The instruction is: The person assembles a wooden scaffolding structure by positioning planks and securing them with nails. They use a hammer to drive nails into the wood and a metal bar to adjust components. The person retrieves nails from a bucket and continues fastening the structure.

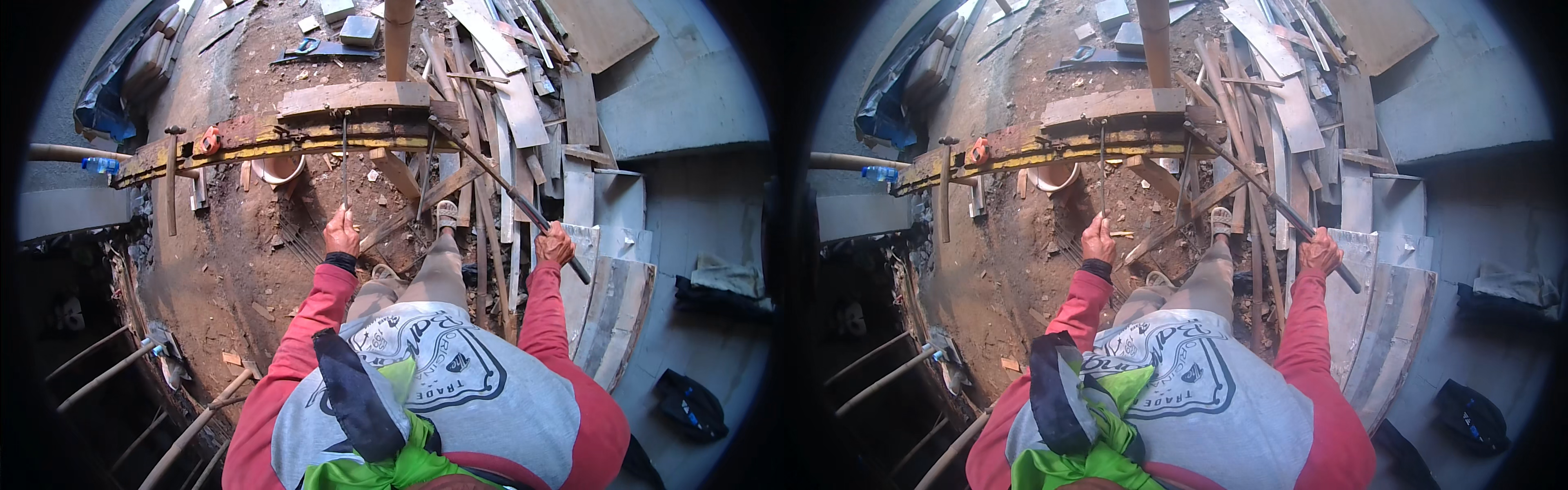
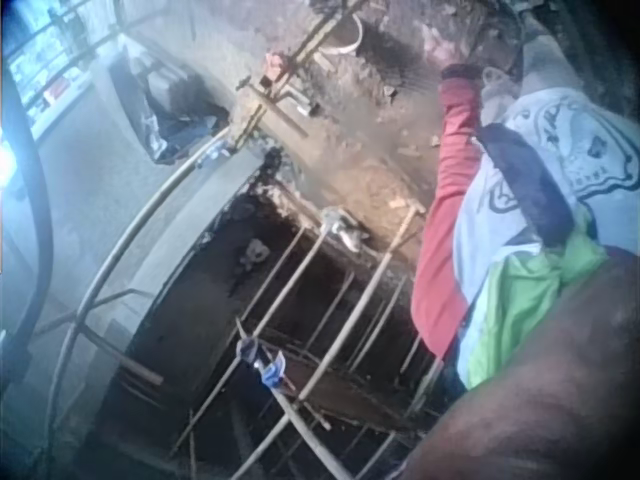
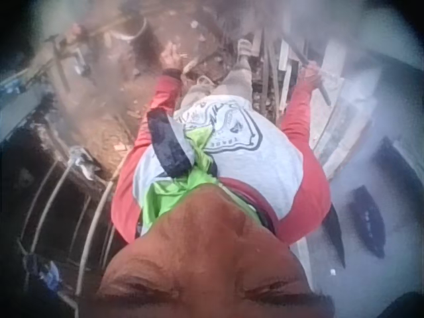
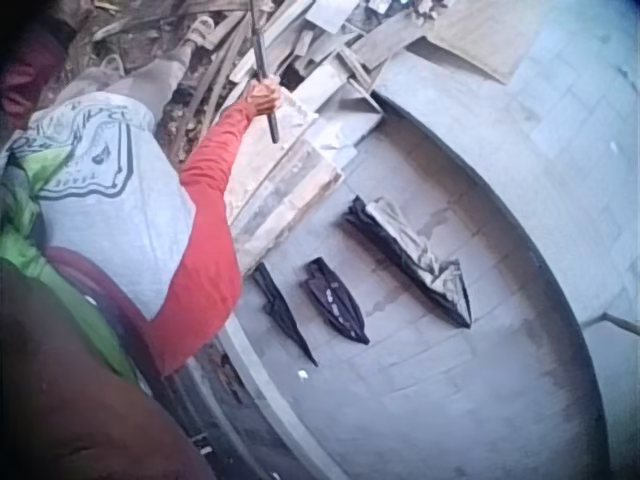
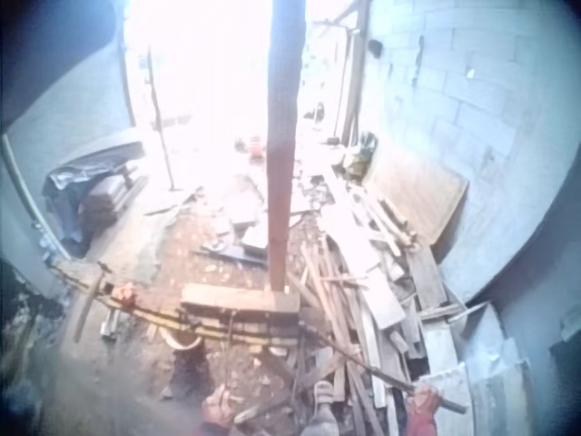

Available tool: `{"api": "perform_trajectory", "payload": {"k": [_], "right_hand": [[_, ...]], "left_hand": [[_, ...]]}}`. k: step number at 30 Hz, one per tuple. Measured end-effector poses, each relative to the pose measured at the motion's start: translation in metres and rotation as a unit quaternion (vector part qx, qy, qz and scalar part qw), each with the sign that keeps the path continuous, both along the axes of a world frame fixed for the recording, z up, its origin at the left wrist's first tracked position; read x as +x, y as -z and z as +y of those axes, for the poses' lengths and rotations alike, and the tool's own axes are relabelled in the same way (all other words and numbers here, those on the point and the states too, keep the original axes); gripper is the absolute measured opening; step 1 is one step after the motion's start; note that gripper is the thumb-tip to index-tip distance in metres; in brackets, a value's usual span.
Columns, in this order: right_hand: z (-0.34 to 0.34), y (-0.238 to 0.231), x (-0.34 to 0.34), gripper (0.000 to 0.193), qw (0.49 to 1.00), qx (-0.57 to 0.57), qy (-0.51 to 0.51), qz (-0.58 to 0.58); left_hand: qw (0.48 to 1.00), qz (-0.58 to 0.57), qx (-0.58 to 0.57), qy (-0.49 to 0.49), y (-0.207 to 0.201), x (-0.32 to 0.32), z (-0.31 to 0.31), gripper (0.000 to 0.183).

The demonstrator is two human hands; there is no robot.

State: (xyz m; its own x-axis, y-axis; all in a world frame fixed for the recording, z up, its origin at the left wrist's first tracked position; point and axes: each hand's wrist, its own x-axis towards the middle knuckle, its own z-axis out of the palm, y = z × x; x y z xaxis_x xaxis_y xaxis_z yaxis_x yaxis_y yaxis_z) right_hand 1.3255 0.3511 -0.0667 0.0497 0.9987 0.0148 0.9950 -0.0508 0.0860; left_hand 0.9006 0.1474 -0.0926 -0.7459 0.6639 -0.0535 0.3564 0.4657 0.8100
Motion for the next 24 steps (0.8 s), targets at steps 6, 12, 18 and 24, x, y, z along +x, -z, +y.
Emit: {"api": "perform_trajectory", "payload": {"k": [6,12,18,24], "right_hand": [[-0.015,-0.005,-0.023,0.009,0.999,0.019,0.024,0.039],[0.076,-0.048,0.026,0.016,0.996,0.015,-0.084,0.023],[0.052,-0.032,0.028,0.026,0.985,-0.003,-0.053,0.163],[0.006,-0.010,-0.017,0.035,0.953,-0.045,-0.043,0.296]], "left_hand": [[1.000,0.019,0.009,-0.014,0.038,-0.017,-0.010,0.025],[0.969,-0.245,0.036,-0.014,-0.094,0.002,0.005,0.061],[0.826,-0.427,0.297,0.217,-0.173,-0.046,0.002,0.035],[0.921,0.326,0.110,0.183,-0.262,-0.087,0.102,0.015]]}}
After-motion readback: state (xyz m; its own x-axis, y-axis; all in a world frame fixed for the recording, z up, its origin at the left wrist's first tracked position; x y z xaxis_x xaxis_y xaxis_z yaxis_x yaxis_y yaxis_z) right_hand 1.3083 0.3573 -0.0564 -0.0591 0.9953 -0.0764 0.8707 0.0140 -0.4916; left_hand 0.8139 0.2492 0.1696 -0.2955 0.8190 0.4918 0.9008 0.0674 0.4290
